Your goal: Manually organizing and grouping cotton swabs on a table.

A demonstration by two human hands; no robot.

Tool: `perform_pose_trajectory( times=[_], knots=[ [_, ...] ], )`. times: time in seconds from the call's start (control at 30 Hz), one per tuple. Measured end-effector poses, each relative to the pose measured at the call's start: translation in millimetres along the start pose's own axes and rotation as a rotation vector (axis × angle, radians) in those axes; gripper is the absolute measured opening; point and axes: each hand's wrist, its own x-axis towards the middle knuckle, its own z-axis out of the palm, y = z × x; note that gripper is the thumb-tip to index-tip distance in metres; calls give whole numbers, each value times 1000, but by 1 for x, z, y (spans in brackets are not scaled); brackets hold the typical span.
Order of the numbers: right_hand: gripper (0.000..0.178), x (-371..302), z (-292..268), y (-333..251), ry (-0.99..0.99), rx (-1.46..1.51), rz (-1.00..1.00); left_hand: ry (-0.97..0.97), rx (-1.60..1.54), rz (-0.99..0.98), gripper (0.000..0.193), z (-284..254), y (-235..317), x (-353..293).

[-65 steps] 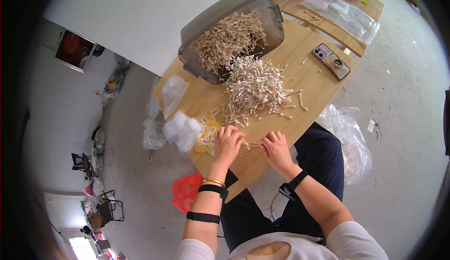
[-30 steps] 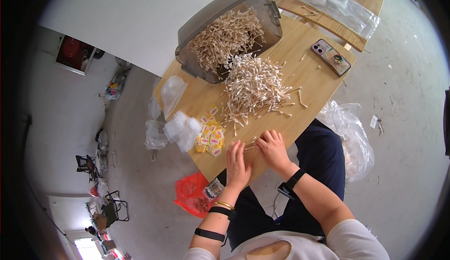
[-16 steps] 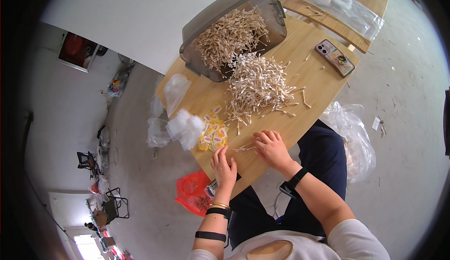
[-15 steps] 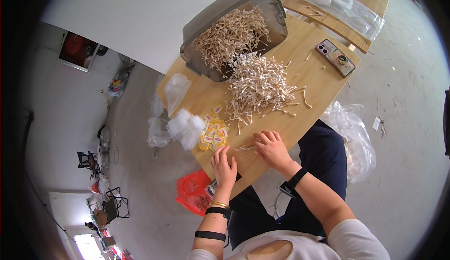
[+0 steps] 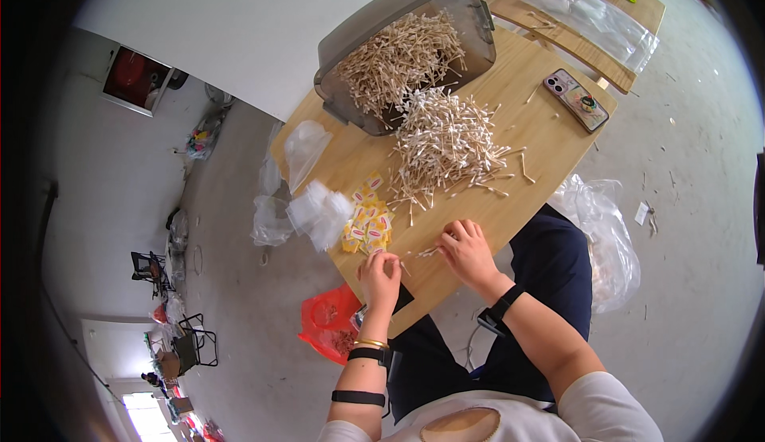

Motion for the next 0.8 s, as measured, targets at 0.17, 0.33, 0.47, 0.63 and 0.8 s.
perform_pose_trajectory(
  times=[0.17, 0.33, 0.47, 0.63, 0.8],
  knots=[
    [19, 4, -7, -10, 26, 68, -6, 56, -554, -435, 14, -13, -14, -16],
    [18, 14, 4, -59, -221, -63, -72, 119, -761, -601, 23, -23, -19, -40],
    [23, 19, 37, -91, -387, -248, -76, 84, -976, -807, 29, -31, -21, -69],
    [22, 16, 60, -89, -348, -305, -25, 56, -880, -738, 22, -32, -30, -109],
    [16, -9, 38, -84, -331, 458, 172, 25, -1019, -756, 24, -34, -7, -116]
  ],
)
